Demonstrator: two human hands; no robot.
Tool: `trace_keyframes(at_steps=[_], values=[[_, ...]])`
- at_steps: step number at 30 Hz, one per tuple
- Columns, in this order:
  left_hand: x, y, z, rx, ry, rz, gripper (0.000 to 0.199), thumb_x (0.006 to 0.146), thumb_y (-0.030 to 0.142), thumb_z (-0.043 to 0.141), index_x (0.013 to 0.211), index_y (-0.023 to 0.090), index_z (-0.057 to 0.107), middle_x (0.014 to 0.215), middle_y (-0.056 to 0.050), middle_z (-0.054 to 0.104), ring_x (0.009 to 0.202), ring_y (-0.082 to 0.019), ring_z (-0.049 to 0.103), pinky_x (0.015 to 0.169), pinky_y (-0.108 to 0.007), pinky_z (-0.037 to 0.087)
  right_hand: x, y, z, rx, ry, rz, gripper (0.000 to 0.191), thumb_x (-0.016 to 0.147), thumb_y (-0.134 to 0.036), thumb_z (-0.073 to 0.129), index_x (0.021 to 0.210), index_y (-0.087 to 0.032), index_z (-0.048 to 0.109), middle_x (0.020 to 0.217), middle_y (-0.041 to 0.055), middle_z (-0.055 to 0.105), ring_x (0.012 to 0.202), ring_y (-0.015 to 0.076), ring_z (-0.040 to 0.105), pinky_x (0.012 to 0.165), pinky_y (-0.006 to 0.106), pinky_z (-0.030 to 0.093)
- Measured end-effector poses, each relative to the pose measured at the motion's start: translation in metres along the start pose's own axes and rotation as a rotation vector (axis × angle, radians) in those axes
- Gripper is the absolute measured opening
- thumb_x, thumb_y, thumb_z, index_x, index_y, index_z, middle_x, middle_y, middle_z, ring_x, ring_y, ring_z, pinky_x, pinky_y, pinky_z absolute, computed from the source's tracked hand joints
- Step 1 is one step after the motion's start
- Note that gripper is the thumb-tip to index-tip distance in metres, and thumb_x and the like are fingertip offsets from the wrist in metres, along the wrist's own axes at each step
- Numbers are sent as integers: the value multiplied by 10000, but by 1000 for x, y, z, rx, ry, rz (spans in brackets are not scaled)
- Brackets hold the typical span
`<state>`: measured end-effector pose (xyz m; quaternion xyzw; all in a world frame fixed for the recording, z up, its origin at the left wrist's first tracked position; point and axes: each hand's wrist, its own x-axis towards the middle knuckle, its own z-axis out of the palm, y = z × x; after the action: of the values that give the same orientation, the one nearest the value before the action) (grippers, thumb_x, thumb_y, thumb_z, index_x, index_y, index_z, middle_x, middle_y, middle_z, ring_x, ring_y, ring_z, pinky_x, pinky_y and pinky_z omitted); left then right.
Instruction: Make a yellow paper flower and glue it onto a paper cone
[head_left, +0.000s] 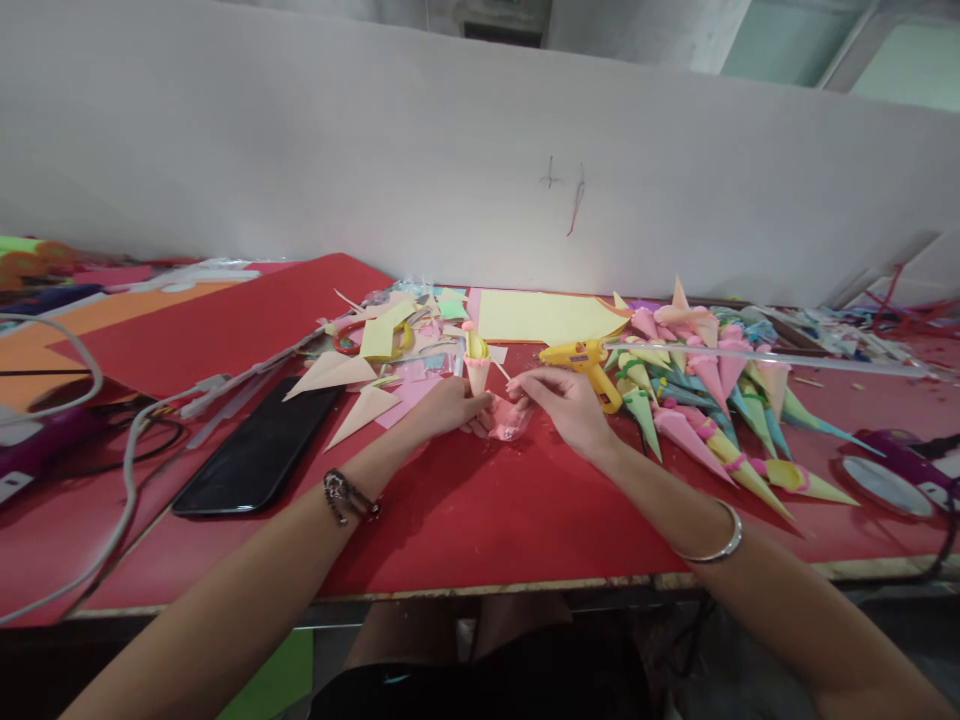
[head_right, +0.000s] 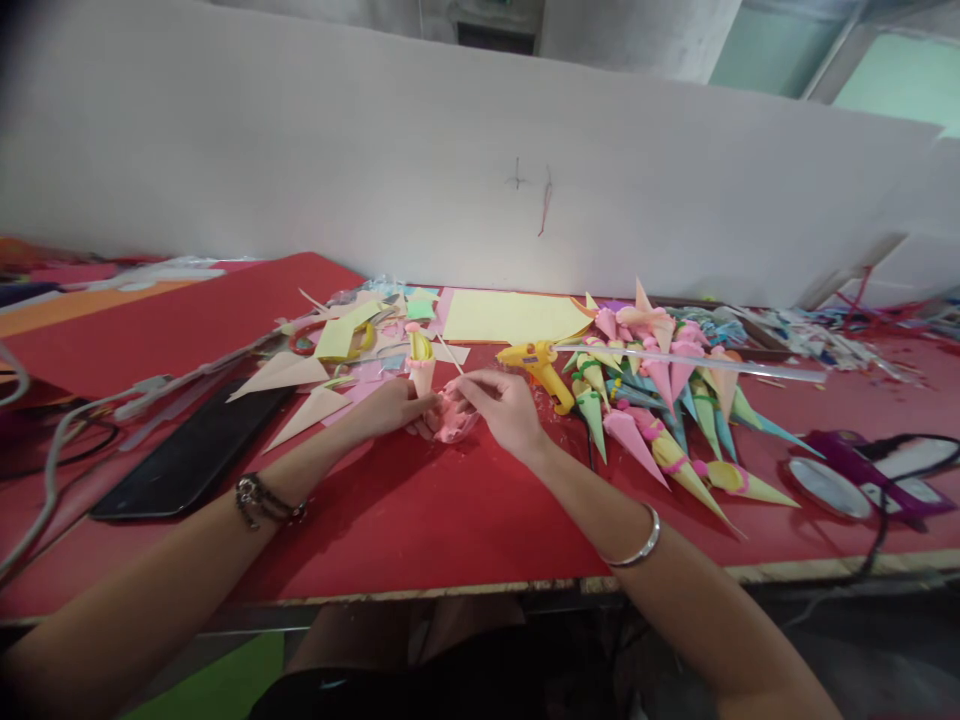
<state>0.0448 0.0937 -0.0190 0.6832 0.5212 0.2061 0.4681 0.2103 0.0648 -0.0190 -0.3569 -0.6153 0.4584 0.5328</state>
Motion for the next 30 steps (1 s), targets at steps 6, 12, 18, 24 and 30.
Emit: trace_keyframes(at_steps=[6, 12, 18, 24, 30], values=[[-2, 3, 0, -10, -4, -1, 241, 750, 258, 459, 585, 116, 561, 521, -46, 639, 457, -128, 603, 467, -208, 464, -1, 1, 3, 91, -59, 32, 132, 678, -278, 620, 678, -175, 538, 641, -13, 619, 627, 103, 600, 594, 224, 476], [-3, 3, -1, 15, -5, 2, 281, 763, 286, 461, 567, 114, 564, 480, -50, 623, 458, -125, 596, 472, -209, 458, -1, -1, 3, 122, -68, 53, 169, 694, -269, 604, 802, -193, 498, 689, -13, 628, 639, 107, 614, 597, 234, 478], [-2, 2, -1, 13, -13, 15, 270, 766, 289, 470, 584, 112, 561, 494, -42, 625, 448, -114, 589, 459, -197, 457, -1, -1, 2, 82, -96, 30, 193, 769, -350, 512, 834, -174, 559, 673, 4, 633, 625, 108, 617, 609, 244, 494], [-3, 2, 0, -21, -2, 42, 261, 766, 308, 485, 598, 117, 545, 501, -29, 617, 444, -113, 584, 436, -195, 458, -2, -1, -1, -156, -66, -68, 190, 765, -317, 520, 716, -168, 628, 624, -7, 606, 574, 94, 570, 550, 216, 466], [-8, 11, 3, -55, -18, 88, 331, 767, 402, 486, 567, 140, 516, 447, -10, 576, 439, -121, 572, 453, -218, 465, 0, 2, 0, -74, -13, -62, 180, 751, -273, 533, 873, -195, 640, 790, 15, 645, 736, 119, 607, 704, 265, 493]])
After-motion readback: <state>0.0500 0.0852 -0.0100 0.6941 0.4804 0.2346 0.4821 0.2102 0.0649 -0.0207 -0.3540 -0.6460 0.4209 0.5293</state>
